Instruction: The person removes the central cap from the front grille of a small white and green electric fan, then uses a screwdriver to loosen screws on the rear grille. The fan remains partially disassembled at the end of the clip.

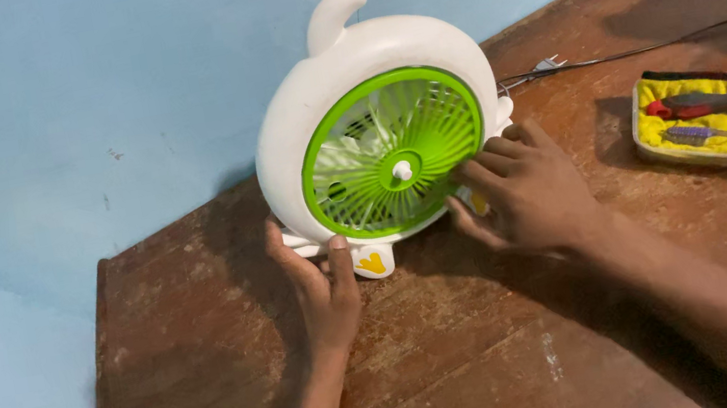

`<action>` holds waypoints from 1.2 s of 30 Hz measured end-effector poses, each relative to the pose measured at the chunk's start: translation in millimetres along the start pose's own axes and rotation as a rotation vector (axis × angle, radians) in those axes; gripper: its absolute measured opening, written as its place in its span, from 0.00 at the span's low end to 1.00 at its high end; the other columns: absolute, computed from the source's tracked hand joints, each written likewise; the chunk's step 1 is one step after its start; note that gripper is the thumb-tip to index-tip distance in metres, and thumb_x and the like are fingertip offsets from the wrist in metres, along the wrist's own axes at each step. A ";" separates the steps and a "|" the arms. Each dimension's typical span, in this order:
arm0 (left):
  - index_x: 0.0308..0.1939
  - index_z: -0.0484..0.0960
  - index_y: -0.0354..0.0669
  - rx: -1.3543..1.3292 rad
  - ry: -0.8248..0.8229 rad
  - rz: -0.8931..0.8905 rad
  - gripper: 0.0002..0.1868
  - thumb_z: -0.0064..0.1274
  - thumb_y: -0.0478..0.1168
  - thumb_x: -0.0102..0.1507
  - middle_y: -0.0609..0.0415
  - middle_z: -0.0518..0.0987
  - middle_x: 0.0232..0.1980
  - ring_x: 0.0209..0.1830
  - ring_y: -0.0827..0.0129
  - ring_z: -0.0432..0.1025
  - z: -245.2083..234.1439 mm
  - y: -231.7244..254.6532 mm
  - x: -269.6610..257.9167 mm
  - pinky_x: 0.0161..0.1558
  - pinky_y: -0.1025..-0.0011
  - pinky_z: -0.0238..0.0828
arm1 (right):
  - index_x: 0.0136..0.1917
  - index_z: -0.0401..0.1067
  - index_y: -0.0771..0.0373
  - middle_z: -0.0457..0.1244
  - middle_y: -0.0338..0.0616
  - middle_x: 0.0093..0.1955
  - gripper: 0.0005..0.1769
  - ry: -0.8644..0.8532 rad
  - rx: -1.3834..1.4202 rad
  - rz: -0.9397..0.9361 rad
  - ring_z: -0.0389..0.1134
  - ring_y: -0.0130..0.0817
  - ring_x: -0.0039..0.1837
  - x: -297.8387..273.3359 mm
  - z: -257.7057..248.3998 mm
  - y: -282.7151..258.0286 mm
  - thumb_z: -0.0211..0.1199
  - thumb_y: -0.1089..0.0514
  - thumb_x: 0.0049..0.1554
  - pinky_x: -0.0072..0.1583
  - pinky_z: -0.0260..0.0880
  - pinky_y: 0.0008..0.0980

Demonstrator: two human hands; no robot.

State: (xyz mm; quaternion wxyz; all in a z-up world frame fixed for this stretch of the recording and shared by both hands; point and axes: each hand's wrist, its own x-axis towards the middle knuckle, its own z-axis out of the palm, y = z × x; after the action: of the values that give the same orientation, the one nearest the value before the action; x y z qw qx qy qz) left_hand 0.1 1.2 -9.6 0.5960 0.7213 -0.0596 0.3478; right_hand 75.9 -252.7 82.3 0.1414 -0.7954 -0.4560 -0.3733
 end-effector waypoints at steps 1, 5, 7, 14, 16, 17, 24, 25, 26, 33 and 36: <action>0.79 0.36 0.39 0.008 0.011 -0.016 0.40 0.44 0.41 0.71 0.36 0.62 0.70 0.63 0.59 0.69 1.0 -1.3 0.0 0.56 0.64 0.77 | 0.44 0.73 0.61 0.68 0.45 0.39 0.13 -0.006 -0.016 0.009 0.70 0.40 0.44 4.8 -1.1 -5.9 0.66 0.49 0.55 0.53 0.64 0.41; 0.79 0.39 0.39 0.065 0.041 -0.042 0.40 0.45 0.41 0.70 0.35 0.63 0.70 0.60 0.58 0.71 0.7 -1.7 -1.5 0.50 0.63 0.79 | 0.42 0.73 0.61 0.68 0.44 0.35 0.14 0.015 -0.033 0.096 0.70 0.42 0.41 28.8 -2.4 -27.8 0.66 0.48 0.57 0.50 0.65 0.42; 0.79 0.38 0.39 0.068 0.041 -0.006 0.41 0.46 0.41 0.70 0.35 0.63 0.70 0.61 0.57 0.71 0.9 -2.4 -0.8 0.51 0.63 0.79 | 0.38 0.72 0.60 0.68 0.44 0.32 0.16 -0.047 -0.045 0.187 0.70 0.44 0.37 39.2 -2.1 -34.3 0.66 0.47 0.58 0.46 0.66 0.44; 0.78 0.33 0.39 0.079 0.015 -0.043 0.42 0.44 0.43 0.71 0.34 0.60 0.70 0.60 0.58 0.73 0.6 -9.2 0.7 0.51 0.66 0.83 | 0.35 0.71 0.60 0.67 0.46 0.30 0.15 -0.003 -0.007 0.211 0.70 0.46 0.36 44.3 -0.6 -43.3 0.64 0.50 0.59 0.46 0.70 0.46; 0.79 0.35 0.39 0.054 0.019 -0.026 0.41 0.45 0.42 0.71 0.33 0.62 0.70 0.59 0.57 0.72 1.0 -9.5 -0.3 0.48 0.65 0.82 | 0.37 0.71 0.61 0.67 0.46 0.31 0.13 0.044 -0.017 0.153 0.70 0.45 0.38 43.5 0.6 -42.9 0.64 0.52 0.58 0.46 0.69 0.46; 0.79 0.36 0.39 0.042 0.021 -0.017 0.41 0.45 0.42 0.70 0.33 0.63 0.70 0.59 0.56 0.72 1.8 -9.1 -0.4 0.47 0.65 0.81 | 0.36 0.71 0.61 0.67 0.46 0.31 0.13 0.038 -0.014 0.161 0.70 0.45 0.38 42.8 0.8 -42.5 0.64 0.52 0.58 0.46 0.69 0.46; 0.78 0.38 0.38 0.096 0.036 0.018 0.40 0.45 0.41 0.70 0.34 0.62 0.71 0.62 0.55 0.71 2.0 -3.8 1.9 0.48 0.64 0.83 | 0.38 0.71 0.60 0.68 0.45 0.33 0.13 0.010 0.002 0.167 0.71 0.44 0.39 40.6 6.6 -40.8 0.63 0.51 0.59 0.47 0.69 0.46; 0.78 0.37 0.38 0.090 0.034 0.006 0.40 0.45 0.41 0.70 0.34 0.61 0.71 0.62 0.56 0.71 2.5 -3.4 2.4 0.48 0.65 0.83 | 0.38 0.72 0.60 0.68 0.45 0.34 0.12 0.008 0.017 0.162 0.71 0.44 0.40 38.8 6.5 -38.4 0.63 0.51 0.59 0.47 0.69 0.45; 0.78 0.37 0.38 0.087 0.027 -0.008 0.40 0.44 0.41 0.69 0.35 0.61 0.71 0.62 0.56 0.71 1.8 -3.3 2.4 0.47 0.65 0.84 | 0.39 0.72 0.60 0.68 0.45 0.34 0.12 0.001 0.005 0.142 0.71 0.44 0.40 36.4 6.5 -35.8 0.63 0.51 0.58 0.47 0.68 0.45; 0.78 0.38 0.38 0.015 0.021 0.035 0.40 0.45 0.38 0.70 0.33 0.59 0.72 0.65 0.54 0.68 1.4 -2.1 0.9 0.52 0.63 0.82 | 0.61 0.66 0.63 0.68 0.48 0.38 0.22 -0.048 0.027 0.204 0.70 0.43 0.41 9.7 -9.8 6.3 0.63 0.50 0.59 0.49 0.68 0.44; 0.78 0.38 0.39 0.002 0.019 0.026 0.40 0.45 0.37 0.70 0.34 0.60 0.72 0.65 0.55 0.69 1.8 -2.2 2.0 0.53 0.63 0.82 | 0.71 0.61 0.63 0.68 0.49 0.38 0.31 -0.104 0.030 0.242 0.70 0.45 0.42 -2.9 -13.9 19.4 0.62 0.53 0.57 0.50 0.68 0.45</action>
State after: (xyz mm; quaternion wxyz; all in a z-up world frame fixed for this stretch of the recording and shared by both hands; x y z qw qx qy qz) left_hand 3.4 0.9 -10.4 0.5913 0.7177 -0.0630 0.3623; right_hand 84.7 -272.9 92.0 0.1735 -0.8607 -0.3691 -0.3047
